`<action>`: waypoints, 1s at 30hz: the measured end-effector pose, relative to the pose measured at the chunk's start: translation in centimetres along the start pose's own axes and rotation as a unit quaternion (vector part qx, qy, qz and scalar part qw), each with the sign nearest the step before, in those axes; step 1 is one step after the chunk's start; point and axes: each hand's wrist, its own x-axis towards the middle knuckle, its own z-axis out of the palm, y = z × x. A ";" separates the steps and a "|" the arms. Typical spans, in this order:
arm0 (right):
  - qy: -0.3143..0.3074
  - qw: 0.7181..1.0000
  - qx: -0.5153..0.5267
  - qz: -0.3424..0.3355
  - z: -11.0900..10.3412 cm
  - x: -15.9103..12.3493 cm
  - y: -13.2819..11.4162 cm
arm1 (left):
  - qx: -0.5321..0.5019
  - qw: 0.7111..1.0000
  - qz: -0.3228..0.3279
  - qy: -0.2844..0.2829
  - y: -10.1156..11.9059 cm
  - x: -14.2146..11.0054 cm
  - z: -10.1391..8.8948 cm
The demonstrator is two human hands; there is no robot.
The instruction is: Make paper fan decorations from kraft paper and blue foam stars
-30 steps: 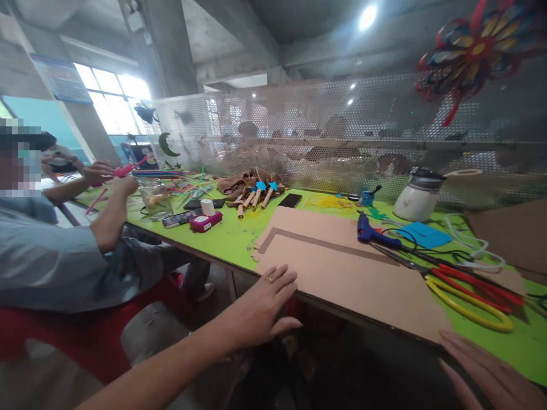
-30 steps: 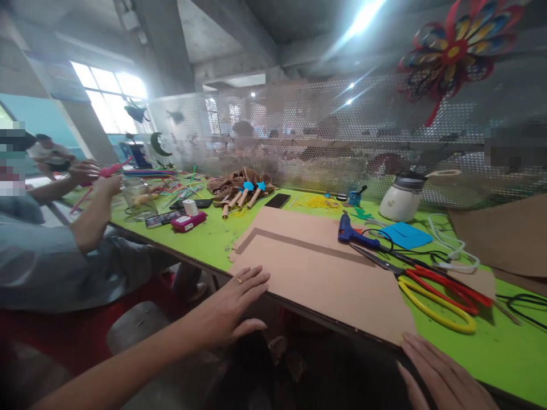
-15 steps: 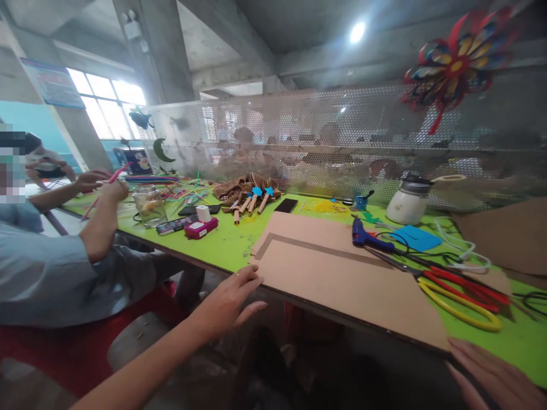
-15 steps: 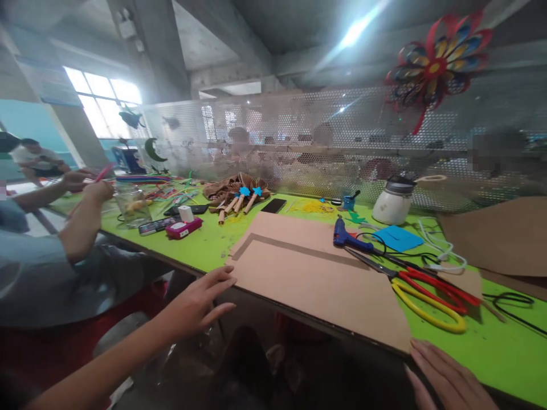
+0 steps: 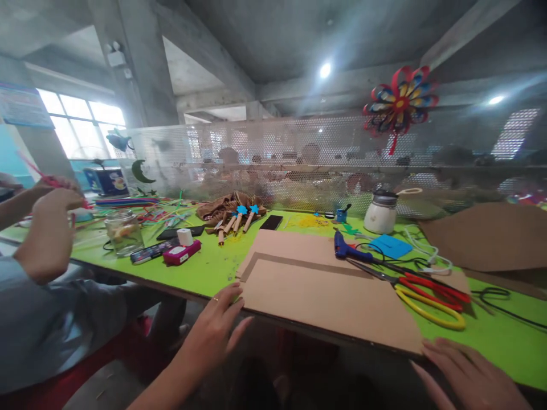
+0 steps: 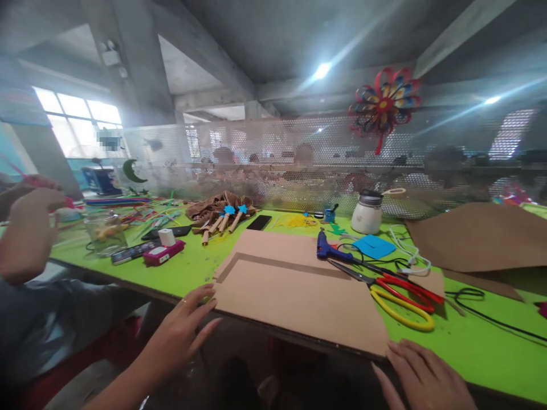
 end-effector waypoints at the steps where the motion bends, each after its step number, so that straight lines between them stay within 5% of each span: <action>1: -0.016 1.000 -0.005 0.025 -0.3 1.2 -0.8 | 0.011 1.000 -0.001 -0.002 0.8 0.5 -0.2; 4: -0.058 0.996 0.013 0.069 -0.7 5.3 -4.0 | 0.008 0.999 0.035 -0.035 4.1 2.0 -0.3; 8: -0.043 0.995 0.085 0.033 0.4 9.7 -8.8 | -0.025 0.987 0.109 -0.118 7.7 2.8 1.3; 14: -0.035 0.994 0.103 0.025 2.6 10.4 -11.8 | -0.018 0.982 0.124 -0.144 8.4 2.6 3.4; 22: -0.072 0.995 0.063 0.021 1.3 8.2 -9.5 | -0.007 0.982 0.120 -0.146 8.5 2.9 2.3; 30: -0.070 0.997 -0.016 0.038 -1.9 1.7 -3.6 | 0.025 0.990 0.099 -0.096 3.9 1.4 1.3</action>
